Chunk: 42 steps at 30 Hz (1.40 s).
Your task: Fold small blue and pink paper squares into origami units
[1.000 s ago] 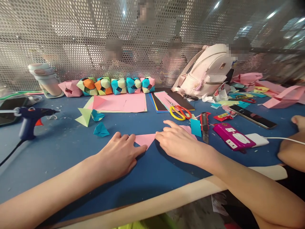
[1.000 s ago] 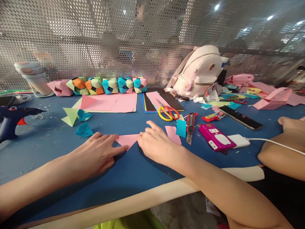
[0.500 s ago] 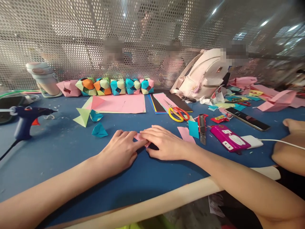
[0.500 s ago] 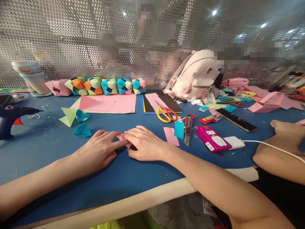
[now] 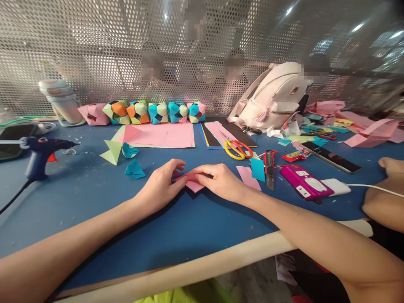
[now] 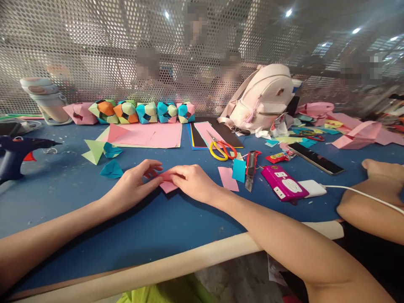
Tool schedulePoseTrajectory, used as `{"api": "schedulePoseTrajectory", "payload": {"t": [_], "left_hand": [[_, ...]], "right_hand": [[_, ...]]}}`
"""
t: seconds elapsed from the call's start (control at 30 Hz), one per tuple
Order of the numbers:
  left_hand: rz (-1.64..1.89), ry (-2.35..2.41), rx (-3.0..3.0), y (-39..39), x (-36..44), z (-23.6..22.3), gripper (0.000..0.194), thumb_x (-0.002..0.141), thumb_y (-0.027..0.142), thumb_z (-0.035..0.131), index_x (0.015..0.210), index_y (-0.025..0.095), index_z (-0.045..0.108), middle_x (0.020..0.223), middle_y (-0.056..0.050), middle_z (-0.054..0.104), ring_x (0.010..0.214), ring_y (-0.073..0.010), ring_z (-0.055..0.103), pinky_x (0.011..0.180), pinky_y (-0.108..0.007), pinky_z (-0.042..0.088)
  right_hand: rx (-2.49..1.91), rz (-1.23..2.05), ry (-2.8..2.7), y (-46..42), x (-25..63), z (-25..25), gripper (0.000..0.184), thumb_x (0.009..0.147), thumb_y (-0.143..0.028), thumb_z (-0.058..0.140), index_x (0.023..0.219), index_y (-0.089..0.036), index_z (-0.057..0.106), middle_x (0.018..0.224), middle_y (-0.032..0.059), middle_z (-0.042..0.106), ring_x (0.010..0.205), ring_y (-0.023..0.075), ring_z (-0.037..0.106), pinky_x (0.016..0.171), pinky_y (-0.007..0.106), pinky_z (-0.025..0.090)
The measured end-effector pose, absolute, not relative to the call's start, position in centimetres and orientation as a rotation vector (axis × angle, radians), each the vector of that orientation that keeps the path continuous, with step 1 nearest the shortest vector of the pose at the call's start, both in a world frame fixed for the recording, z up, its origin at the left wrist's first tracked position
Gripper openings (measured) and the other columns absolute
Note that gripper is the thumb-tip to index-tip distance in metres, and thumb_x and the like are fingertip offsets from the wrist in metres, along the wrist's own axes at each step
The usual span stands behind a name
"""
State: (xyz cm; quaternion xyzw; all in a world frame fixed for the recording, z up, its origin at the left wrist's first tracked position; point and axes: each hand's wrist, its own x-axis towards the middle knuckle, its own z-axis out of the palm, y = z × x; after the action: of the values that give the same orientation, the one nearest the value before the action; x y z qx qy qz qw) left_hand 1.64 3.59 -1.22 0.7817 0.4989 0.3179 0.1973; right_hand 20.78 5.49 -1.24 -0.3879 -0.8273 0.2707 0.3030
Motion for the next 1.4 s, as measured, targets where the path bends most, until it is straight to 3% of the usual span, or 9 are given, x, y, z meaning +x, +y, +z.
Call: {"api": "schedulePoseTrajectory", "payload": {"t": [0.17,0.3,0.47,0.73,0.9,1.23,1.4], "left_hand": [[0.911,1.200,1.936,3.3,1.9,-1.1,0.029,0.080,0.026,0.053,0.107,0.016,0.053,0.096,-0.006,0.063,0.084,-0.0166,0.061,0.076,-0.033,0.050],[0.923,1.177,1.864,3.3,2.0,-1.2,0.030,0.076,0.022,0.055,0.106,0.016,0.054,0.100,-0.006,0.063,0.091,-0.0180,0.059,0.082,-0.034,0.048],[0.951,1.184,1.739,3.3,2.1,-0.8,0.028,0.071,0.021,0.058,0.098,0.015,0.055,0.093,-0.004,0.063,0.081,-0.0160,0.058,0.069,-0.028,0.046],[1.045,1.111,1.436,3.2,2.5,-0.8,0.020,0.067,0.017,0.062,0.086,0.015,0.055,0.077,0.002,0.059,0.067,-0.0106,0.054,0.063,-0.024,0.043],[1.080,1.094,1.293,3.0,2.8,-0.6,0.020,0.065,0.018,0.065,0.082,0.015,0.055,0.074,0.002,0.059,0.061,-0.0097,0.051,0.058,-0.024,0.043],[0.992,0.915,1.144,1.9,3.2,-0.3,0.027,0.072,0.026,0.069,0.095,0.013,0.062,0.085,-0.003,0.064,0.072,-0.0119,0.056,0.063,-0.023,0.042],[1.090,0.897,1.028,1.7,3.5,-0.4,0.025,0.073,0.025,0.068,0.094,0.013,0.062,0.086,-0.006,0.068,0.075,-0.0154,0.060,0.068,-0.026,0.046]], "right_hand": [[-1.071,0.944,-2.005,5.3,20.7,-0.8,0.023,0.085,-0.030,0.051,0.075,-0.014,0.063,0.065,-0.0018,0.056,0.061,0.0101,0.049,0.057,0.022,0.037],[-1.035,0.969,-1.932,5.5,20.9,-0.8,0.030,0.086,-0.040,0.051,0.070,-0.015,0.057,0.062,-0.0032,0.045,0.059,0.0090,0.039,0.055,0.023,0.031],[-0.984,1.028,-1.812,5.5,20.9,-0.6,0.035,0.085,-0.047,0.051,0.068,-0.016,0.052,0.064,-0.0032,0.037,0.061,0.0092,0.031,0.054,0.023,0.026],[-1.010,1.066,-1.735,5.7,21.1,-0.8,0.026,0.085,-0.040,0.052,0.084,-0.016,0.062,0.077,-0.0004,0.053,0.073,0.0116,0.044,0.066,0.023,0.036],[-1.041,0.983,-1.676,6.1,21.2,-1.0,0.023,0.082,-0.038,0.055,0.082,-0.016,0.062,0.073,-0.0003,0.054,0.068,0.0115,0.045,0.061,0.023,0.037],[-0.927,0.975,-1.827,5.8,21.6,-0.1,0.019,0.080,-0.035,0.060,0.079,-0.016,0.066,0.078,0.0015,0.064,0.072,0.0125,0.055,0.067,0.025,0.043],[-0.982,1.055,-1.803,5.4,21.0,-0.3,0.027,0.075,-0.036,0.064,0.094,-0.018,0.061,0.069,-0.0023,0.057,0.062,0.0108,0.051,0.058,0.024,0.040]]}}
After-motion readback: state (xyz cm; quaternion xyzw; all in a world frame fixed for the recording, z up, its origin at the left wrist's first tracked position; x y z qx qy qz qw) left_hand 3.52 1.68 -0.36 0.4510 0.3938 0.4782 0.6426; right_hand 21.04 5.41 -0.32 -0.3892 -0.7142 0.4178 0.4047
